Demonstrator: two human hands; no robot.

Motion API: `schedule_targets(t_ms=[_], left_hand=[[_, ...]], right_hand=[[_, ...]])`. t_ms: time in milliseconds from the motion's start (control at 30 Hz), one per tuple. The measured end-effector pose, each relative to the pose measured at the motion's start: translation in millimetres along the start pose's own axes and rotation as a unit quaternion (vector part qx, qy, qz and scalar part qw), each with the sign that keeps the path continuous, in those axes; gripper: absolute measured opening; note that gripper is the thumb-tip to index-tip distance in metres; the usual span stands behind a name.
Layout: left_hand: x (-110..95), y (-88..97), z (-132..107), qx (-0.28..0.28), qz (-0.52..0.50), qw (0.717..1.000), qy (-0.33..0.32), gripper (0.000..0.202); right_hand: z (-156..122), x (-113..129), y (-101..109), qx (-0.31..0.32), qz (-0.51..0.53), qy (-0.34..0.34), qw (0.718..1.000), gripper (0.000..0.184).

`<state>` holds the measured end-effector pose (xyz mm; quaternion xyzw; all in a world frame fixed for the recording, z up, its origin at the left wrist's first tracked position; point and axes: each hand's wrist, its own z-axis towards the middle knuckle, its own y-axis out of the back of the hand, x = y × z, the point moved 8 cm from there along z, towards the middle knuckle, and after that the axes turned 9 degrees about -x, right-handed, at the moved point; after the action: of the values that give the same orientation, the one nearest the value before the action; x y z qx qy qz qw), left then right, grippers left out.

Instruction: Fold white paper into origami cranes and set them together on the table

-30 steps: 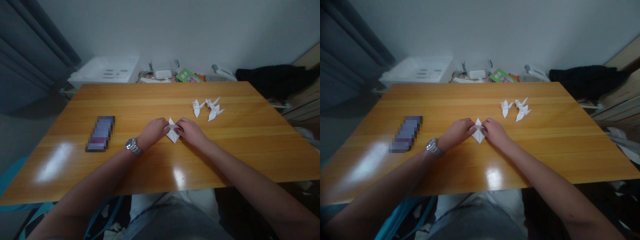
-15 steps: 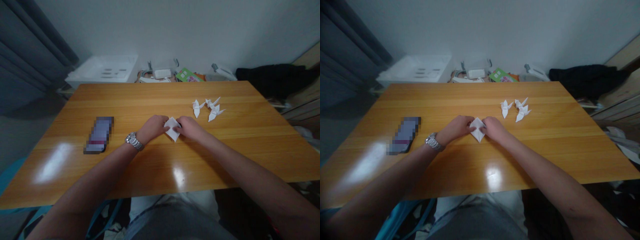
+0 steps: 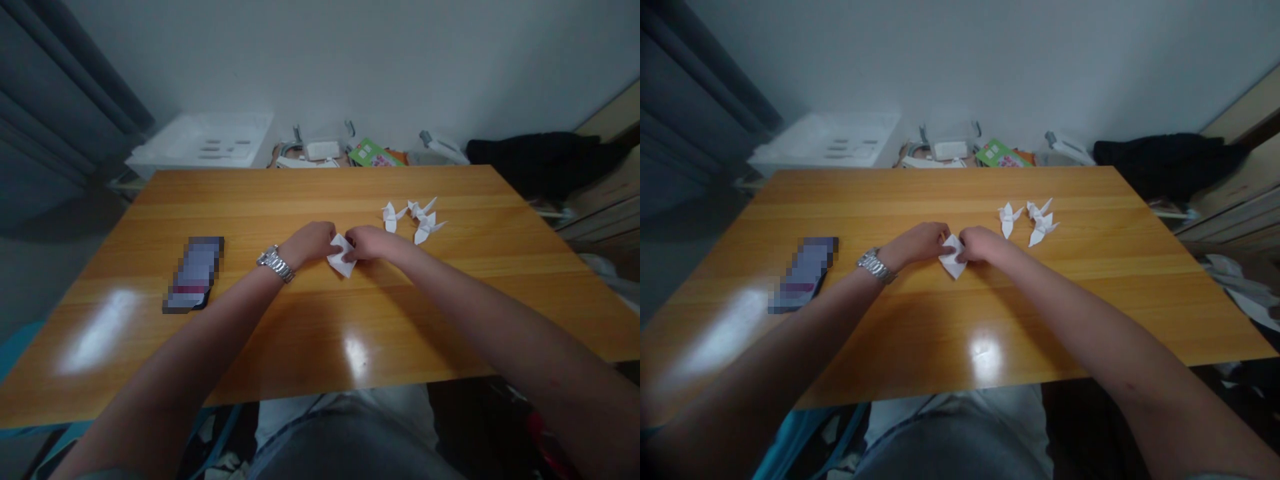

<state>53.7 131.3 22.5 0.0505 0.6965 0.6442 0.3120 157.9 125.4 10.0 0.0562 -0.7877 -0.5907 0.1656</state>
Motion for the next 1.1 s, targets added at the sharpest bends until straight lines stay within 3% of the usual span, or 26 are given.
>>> schedule_targets(t_ms=[100,367,667,900,1100], left_hand=[[1.6,-0.6,6.9,-0.018,-0.030,0.999,-0.018,0.030],[0.8,-11.7,12.2,0.023,-0.016,0.995,-0.092,0.032],[-16.6,-3.1,-2.8,0.061,0.039,0.989,-0.132,0.020],[-5.9,-3.8,-12.7,0.053,0.041,0.996,-0.065,0.026],[0.4,-4.3,-22.5,0.077,-0.020,0.997,-0.008,0.036]], right_hand=[[5.5,2.1,0.3,0.035,-0.021,-0.003,0.999,0.025],[9.5,3.9,1.8,0.066,-0.062,-0.003,0.996,0.036],[-2.8,5.9,3.6,0.007,-0.065,0.005,0.998,0.037],[-16.3,6.3,2.8,-0.025,-0.038,0.016,0.999,0.033],[-27.0,-0.2,-1.5,-0.081,0.073,0.026,0.994,0.032]])
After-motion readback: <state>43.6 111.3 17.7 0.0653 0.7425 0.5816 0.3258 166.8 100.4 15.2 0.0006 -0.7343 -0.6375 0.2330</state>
